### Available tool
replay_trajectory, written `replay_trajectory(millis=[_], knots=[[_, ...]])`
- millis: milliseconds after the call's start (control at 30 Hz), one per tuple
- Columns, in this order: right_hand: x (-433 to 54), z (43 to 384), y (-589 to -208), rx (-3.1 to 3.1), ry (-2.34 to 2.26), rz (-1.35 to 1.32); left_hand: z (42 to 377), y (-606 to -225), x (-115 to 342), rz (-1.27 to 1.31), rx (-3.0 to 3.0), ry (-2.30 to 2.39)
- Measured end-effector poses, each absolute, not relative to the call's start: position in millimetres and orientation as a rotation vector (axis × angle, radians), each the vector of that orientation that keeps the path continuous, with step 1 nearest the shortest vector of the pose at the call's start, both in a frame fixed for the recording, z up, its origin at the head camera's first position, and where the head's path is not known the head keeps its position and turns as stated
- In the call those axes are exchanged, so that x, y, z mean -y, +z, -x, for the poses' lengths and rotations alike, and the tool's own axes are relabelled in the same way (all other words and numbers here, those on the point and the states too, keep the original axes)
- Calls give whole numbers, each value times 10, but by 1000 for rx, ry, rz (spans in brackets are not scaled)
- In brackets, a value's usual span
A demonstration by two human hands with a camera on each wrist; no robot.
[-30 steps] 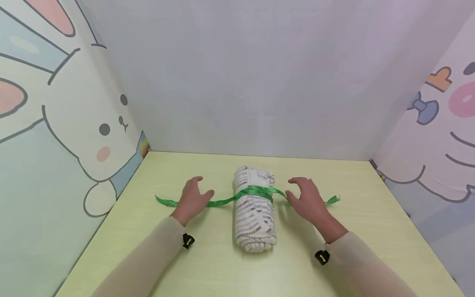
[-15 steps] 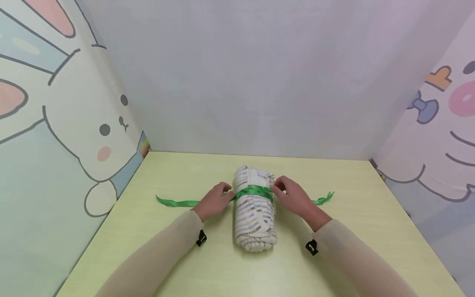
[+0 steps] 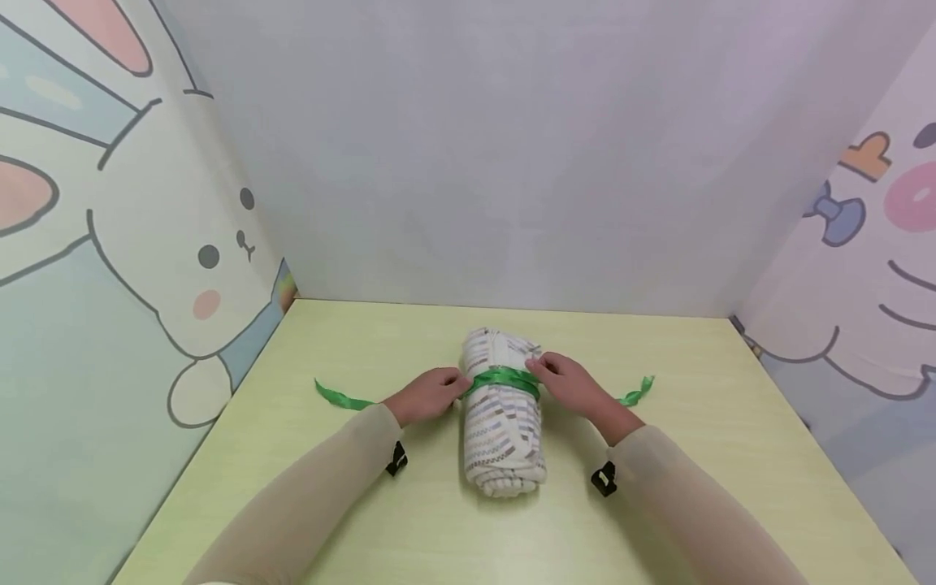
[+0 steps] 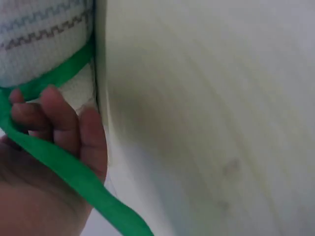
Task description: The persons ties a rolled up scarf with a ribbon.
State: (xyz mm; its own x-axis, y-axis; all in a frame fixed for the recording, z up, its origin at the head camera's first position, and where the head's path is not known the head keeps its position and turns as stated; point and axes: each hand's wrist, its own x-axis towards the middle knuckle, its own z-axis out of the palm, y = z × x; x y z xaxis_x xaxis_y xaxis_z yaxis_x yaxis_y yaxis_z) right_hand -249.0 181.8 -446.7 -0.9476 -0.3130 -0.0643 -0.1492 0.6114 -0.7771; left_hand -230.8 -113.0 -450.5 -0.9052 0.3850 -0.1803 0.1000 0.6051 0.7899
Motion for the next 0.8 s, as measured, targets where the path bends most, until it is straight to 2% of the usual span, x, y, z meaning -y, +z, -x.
replay_trajectory(millis=[300,800], knots=[[-1867,2519,-4478,-2537,-1356,446,2374,-4427,1152,-480,-2430,1233],[-1870,2518,-4284,-2333,-1557,358,2391,-4215,1175,-494,-2532,1191]])
